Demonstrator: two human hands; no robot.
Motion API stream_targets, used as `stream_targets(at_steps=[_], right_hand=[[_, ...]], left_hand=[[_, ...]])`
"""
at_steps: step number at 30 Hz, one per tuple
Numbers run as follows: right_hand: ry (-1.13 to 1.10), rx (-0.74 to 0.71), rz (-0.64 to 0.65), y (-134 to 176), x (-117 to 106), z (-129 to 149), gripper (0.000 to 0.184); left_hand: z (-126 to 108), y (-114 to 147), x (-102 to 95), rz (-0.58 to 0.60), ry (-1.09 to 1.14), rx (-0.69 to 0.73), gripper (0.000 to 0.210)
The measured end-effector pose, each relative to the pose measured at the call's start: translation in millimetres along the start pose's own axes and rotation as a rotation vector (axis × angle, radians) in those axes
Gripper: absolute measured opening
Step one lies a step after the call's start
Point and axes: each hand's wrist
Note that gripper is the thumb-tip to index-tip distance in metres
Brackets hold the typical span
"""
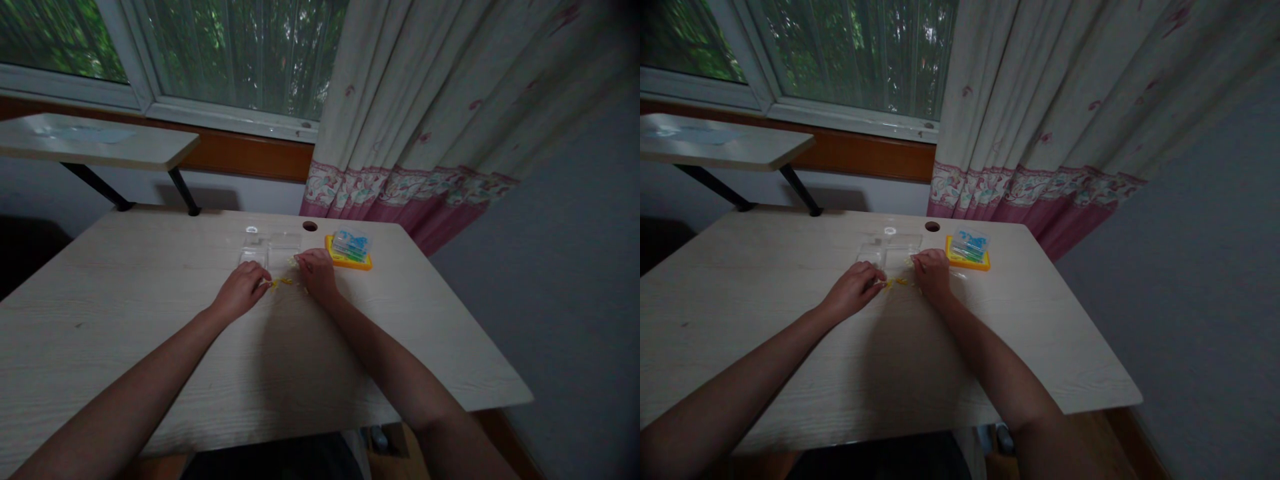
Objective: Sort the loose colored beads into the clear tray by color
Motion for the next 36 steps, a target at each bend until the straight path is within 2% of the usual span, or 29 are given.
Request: stream_targets(at_steps=[9, 13, 19, 21, 29, 36], right_hand=[[-0.039, -0.017, -0.014, -0.4, 1.0, -1.9, 0.024], [0.014, -0.054, 0.028, 1.5, -2.4, 7.7, 0.023], [0.037, -0.386, 0.162, 11.8, -6.6, 27.8, 0.017], [0.055, -0.433, 0.169, 13.5, -6.2, 29.6, 0.02], [0.097, -0.485, 0.137, 15.1, -1.2, 28.8, 0.016], [0.066, -0.484, 0.127, 15.2, -1.7, 32.5, 0.013]], left_hand=[[2.1, -0.3, 1.3, -0.048, 0.092, -0.044, 0.02], [2.5, 0.1, -0.3, -0.075, 0.138, -0.068, 0.022], [4.2, -0.2, 1.1, -0.106, 0.246, -0.102, 0.021], [4.6, -0.5, 2.9, -0.113, 0.304, -0.132, 0.022], [-1.5, -2.0, 0.7, -0.06, 0.469, -0.189, 0.027], [1.6, -2.2, 2.8, -0.032, 0.497, -0.186, 0.029]])
Point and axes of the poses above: each hand's wrist, its own y-axis away from the middle knuckle, its own x-axis out of the palm, z = x × y, and after that the axes turned 11 degrees about -y, right-handed
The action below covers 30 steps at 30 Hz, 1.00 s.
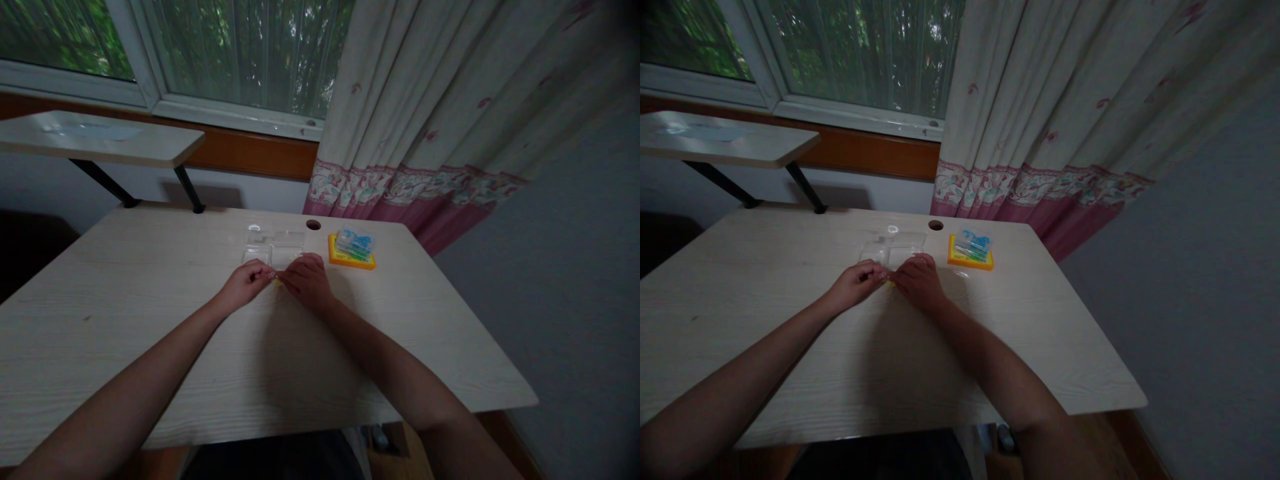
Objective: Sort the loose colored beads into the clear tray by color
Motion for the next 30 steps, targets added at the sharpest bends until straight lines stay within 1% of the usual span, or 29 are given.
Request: stream_targets(at_steps=[3, 6, 9, 12, 14, 16, 22, 30], right_hand=[[-0.027, 0.03, 0.008, -1.2, -1.5, 2.0, 0.015], [-0.077, 0.091, -0.029, -1.7, -1.8, 0.2, 0.016], [-0.137, 0.227, -0.126, -1.7, -2.6, -7.4, 0.015], [-0.171, 0.371, -0.254, -0.9, -4.0, -19.0, 0.016], [-0.169, 0.44, -0.33, 0.4, -4.0, -26.7, 0.017], [-0.155, 0.494, -0.371, 2.0, -2.7, -32.9, 0.018], [-0.123, 0.555, -0.336, 5.1, 3.4, -39.7, 0.019], [-0.087, 0.544, -0.309, 5.0, 4.7, -40.2, 0.022]], left_hand=[[-1.1, -0.2, 0.3, 0.005, -0.006, 0.011, 0.03], [-3.0, -0.4, 0.0, -0.007, -0.016, 0.017, 0.031], [-2.4, -0.3, -0.1, -0.03, -0.032, 0.013, 0.032], [-0.2, -0.1, 0.5, -0.048, -0.036, 0.006, 0.031], [0.8, 0.1, 1.0, -0.051, -0.038, 0.008, 0.031], [1.3, 0.2, 1.6, -0.049, -0.041, 0.014, 0.031], [2.2, 0.2, 2.4, -0.041, -0.046, 0.028, 0.031], [1.7, 0.4, 1.5, -0.03, -0.045, 0.034, 0.031]])
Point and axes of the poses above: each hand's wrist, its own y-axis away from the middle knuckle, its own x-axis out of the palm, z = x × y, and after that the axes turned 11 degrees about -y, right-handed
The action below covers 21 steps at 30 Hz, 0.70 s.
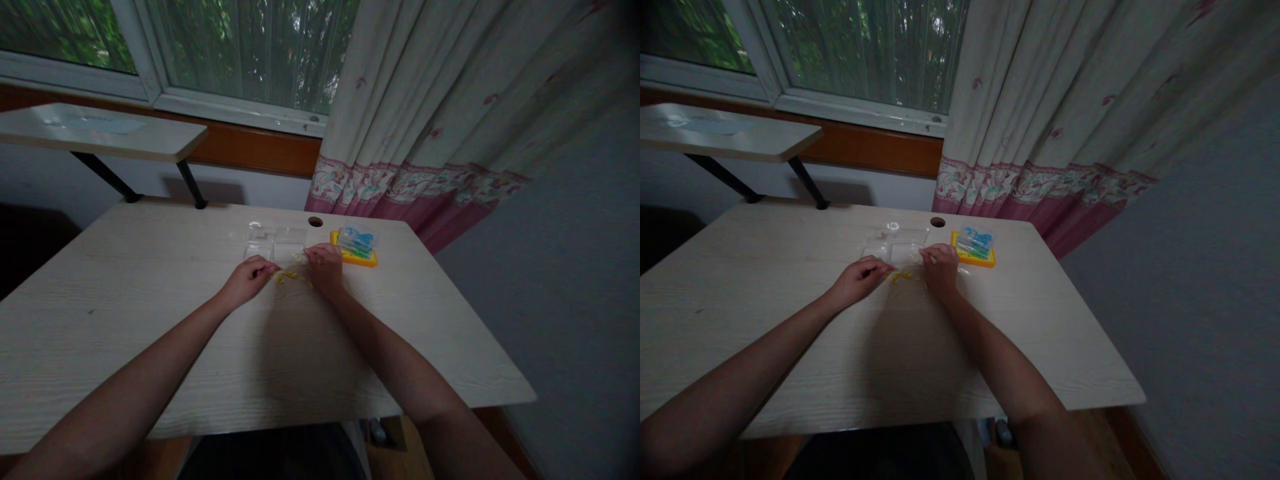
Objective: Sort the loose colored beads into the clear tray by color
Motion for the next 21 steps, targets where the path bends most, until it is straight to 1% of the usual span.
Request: stream_targets(at_steps=[8, 15, 21], right_hand=[[-0.028, 0.011, -0.027, -0.3, 1.6, 0.7, 0.026], [-0.026, 0.006, -0.043, -0.4, 2.5, -1.1, 0.023], [-0.011, 0.011, -0.021, -0.9, 0.9, 0.7, 0.023]], left_hand=[[-0.5, 0.1, -0.2, 0.012, -0.015, 0.004, 0.03], [-0.3, -0.5, 0.3, 0.013, 0.003, 0.013, 0.028], [0.0, 1.1, 1.2, -0.019, -0.073, 0.058, 0.023]])
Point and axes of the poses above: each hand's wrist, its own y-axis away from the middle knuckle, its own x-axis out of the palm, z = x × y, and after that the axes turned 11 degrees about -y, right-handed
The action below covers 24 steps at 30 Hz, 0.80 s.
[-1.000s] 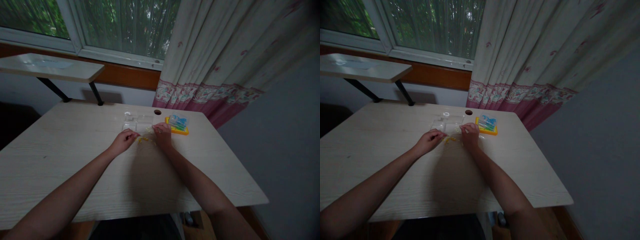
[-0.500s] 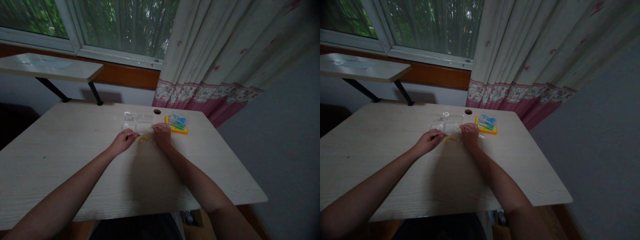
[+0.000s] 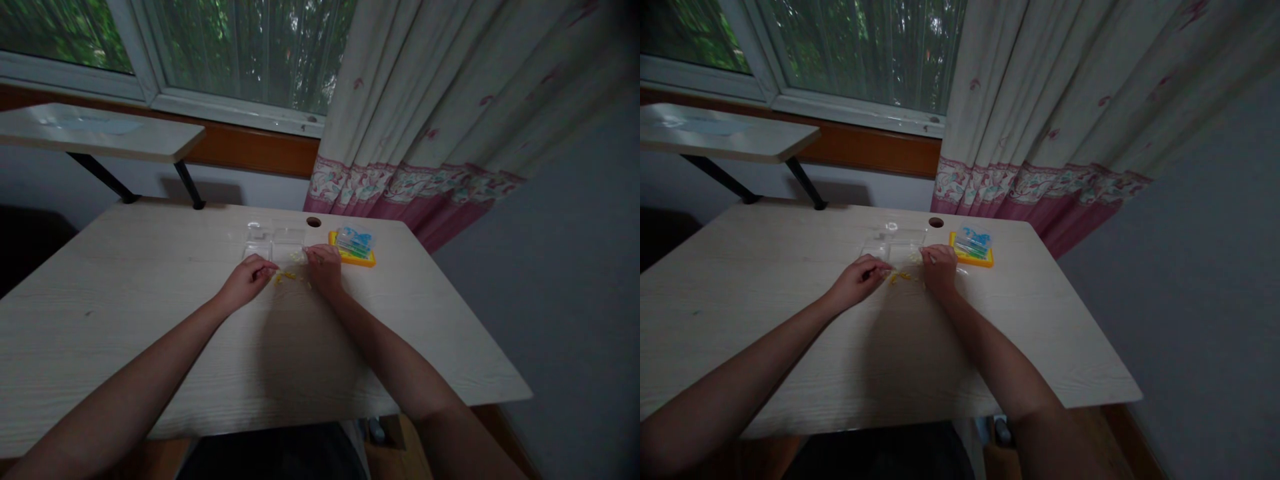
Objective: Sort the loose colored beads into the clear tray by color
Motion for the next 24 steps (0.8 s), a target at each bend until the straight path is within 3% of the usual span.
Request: stream_targets(at_steps=[12, 24], right_hand=[[-0.012, -0.014, -0.01, 0.4, -2.2, 3.0, 0.022], [-0.007, 0.005, 0.025, 0.7, -3.0, 5.0, 0.023]], left_hand=[[-1.7, 1.1, -9.4, 0.075, -0.319, 0.135, 0.018], [-5.0, -0.3, -7.6, 0.113, -0.413, 0.164, 0.013]])
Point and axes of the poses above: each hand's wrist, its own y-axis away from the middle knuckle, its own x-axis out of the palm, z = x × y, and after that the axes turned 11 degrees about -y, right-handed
